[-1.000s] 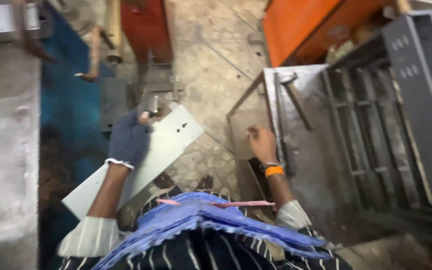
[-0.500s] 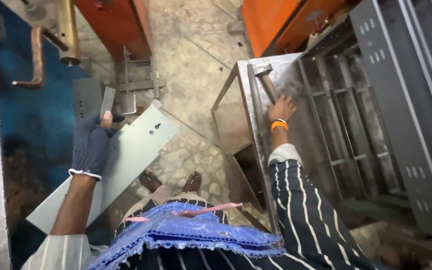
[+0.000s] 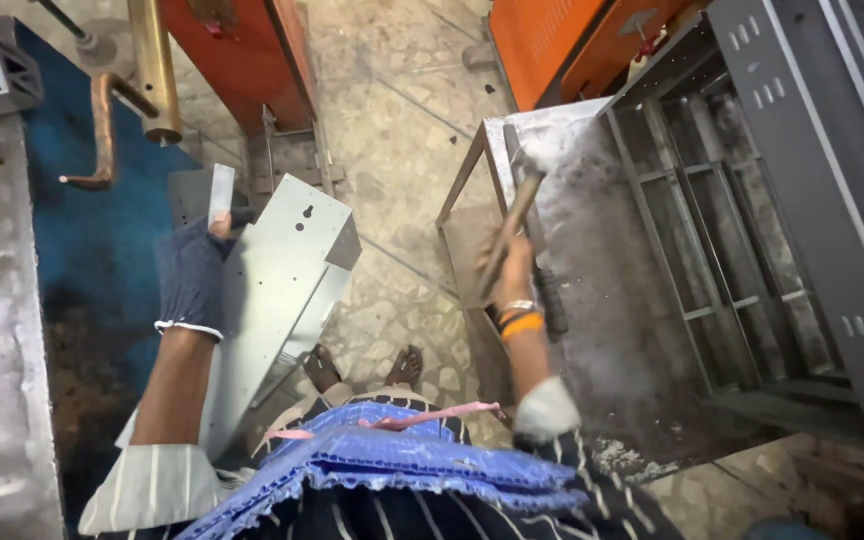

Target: The recorder is fabricating metal enclosures by spot welding sheet metal parts, smoothing edges with a file, and using a hammer for structural adjustments.

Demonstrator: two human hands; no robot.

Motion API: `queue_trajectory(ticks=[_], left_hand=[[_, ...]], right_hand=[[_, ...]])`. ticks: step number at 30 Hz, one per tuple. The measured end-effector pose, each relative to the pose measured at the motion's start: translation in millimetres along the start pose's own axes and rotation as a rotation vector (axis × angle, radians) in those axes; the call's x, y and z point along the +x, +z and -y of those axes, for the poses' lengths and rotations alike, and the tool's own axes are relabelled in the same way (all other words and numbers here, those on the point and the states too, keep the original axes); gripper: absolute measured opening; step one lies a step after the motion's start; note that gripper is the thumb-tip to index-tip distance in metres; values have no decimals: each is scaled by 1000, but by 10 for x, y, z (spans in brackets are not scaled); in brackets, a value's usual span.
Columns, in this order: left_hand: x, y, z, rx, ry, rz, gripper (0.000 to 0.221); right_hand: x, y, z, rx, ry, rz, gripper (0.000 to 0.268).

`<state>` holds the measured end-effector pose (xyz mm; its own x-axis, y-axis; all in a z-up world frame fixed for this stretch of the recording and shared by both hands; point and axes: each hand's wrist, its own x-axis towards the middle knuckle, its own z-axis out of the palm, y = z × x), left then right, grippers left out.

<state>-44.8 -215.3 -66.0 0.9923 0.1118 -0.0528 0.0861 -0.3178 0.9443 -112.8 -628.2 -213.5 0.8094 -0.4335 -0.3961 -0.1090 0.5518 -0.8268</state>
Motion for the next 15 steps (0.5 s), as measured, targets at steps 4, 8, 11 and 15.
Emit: queue_trajectory(ticks=[4,8,11,15], left_hand=[[79,-37,210,44,-24,-6,36],[192,82,365,25,-53,-27,42],[200,73,496,-57,-121,-28,45],[167,20,470,-264,-145,-51,36]], right_hand=[[-675,664,-280,-1,-21,-73,36],[-1273,1309,-248,-126,-7,86,40],[-1555,1593,-291,-147,-93,180,36],[-1600,1822,-419,107,-132,16,38]])
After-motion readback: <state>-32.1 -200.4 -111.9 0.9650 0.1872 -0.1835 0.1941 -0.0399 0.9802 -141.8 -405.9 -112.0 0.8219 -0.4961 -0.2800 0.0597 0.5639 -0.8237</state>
